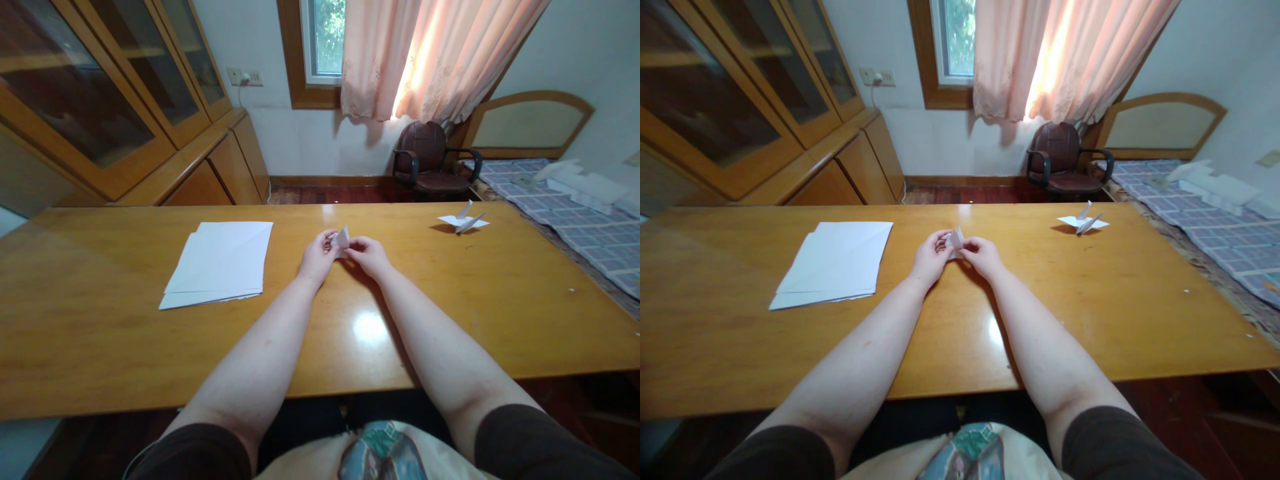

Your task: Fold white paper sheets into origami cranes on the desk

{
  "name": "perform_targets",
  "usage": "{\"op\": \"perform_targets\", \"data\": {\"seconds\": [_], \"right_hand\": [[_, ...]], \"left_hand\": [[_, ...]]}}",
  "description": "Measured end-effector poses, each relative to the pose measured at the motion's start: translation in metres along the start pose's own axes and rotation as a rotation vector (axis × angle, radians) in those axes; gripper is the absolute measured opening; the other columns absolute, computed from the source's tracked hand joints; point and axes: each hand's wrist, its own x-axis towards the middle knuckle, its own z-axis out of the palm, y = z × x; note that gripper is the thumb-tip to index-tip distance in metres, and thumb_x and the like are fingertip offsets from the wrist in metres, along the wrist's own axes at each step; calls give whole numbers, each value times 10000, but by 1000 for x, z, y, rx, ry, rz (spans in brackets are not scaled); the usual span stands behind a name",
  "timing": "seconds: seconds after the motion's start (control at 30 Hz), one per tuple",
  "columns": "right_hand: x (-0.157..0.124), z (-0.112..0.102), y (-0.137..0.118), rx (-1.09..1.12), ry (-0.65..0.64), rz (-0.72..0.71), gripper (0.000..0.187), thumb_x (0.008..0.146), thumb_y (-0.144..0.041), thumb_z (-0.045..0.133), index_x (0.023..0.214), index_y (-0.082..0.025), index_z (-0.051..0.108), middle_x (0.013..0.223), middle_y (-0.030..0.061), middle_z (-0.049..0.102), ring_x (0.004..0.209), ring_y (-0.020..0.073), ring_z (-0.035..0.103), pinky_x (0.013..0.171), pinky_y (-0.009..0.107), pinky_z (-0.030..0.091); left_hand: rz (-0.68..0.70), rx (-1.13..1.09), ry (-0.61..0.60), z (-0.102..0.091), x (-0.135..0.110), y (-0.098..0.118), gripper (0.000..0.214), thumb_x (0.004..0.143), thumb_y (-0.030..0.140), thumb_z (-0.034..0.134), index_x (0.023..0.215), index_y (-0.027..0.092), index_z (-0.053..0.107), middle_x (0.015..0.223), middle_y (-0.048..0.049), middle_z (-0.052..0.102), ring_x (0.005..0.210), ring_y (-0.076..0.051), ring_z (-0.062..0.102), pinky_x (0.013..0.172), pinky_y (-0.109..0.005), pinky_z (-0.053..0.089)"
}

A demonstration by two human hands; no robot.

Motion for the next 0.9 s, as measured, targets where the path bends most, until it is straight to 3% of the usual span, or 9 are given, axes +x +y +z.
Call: {"op": "perform_targets", "data": {"seconds": [0.13, 0.2, 0.27, 0.4, 0.63, 0.8, 0.9], "right_hand": [[3, 0, 1, 107, 148, 6, 148, 608, -285, 709, 733, -211, 688, 728, 7, 691, 694, 165, 615, 742, 336, 506], [4, -1, 1, 145, 171, 2, 152, 594, -279, 719, 726, -213, 685, 728, 3, 689, 703, 163, 616, 746, 330, 503], [4, -2, 2, 173, 152, -4, 171, 602, -286, 727, 752, -213, 688, 746, 3, 693, 709, 159, 619, 755, 328, 500], [5, -3, 2, 199, 51, 6, 311, 592, -311, 763, 876, -206, 692, 795, 12, 702, 708, 160, 621, 753, 336, 498], [6, -2, 0, 273, 5, 26, 392, 542, -327, 807, 893, -213, 674, 868, 22, 705, 762, 177, 630, 763, 346, 503], [5, -2, -2, 235, 59, 55, 242, 577, -332, 779, 747, -197, 672, 749, 9, 690, 702, 160, 613, 751, 334, 492], [4, -2, -3, 263, 35, 23, 232, 589, -321, 774, 762, -203, 675, 770, 2, 694, 726, 159, 614, 768, 331, 488]], "left_hand": [[-109, -27, 78, 2, 0, -3, 568, 695, 116, 714, 1215, 215, 507, 1334, -128, 494, 1120, -211, 586, 940, -350, 489], [-231, -105, 65, 3, 0, -3, 599, 713, 119, 702, 1251, 209, 455, 1248, -135, 558, 992, -190, 645, 888, -357, 511], [-302, -188, 29, 5, 0, -2, 551, 747, 131, 670, 1243, 191, 438, 1025, -92, 658, 858, -167, 672, 821, -349, 527], [-241, -176, -14, 4, -3, 6, 385, 746, 191, 685, 1083, 182, 500, 738, -2, 671, 720, -148, 663, 736, -299, 514], [-149, -127, -70, 3, -6, 11, 456, 715, 196, 714, 1104, 199, 475, 767, 6, 678, 707, -146, 669, 719, -278, 494], [-178, -180, -4, 4, -3, 7, 423, 725, 161, 683, 1088, 189, 468, 809, -4, 673, 745, -150, 682, 753, -295, 508], [-131, -177, -46, 4, -3, 6, 482, 714, 132, 676, 1146, 187, 468, 841, -16, 696, 780, -150, 681, 797, -305, 506]]}}
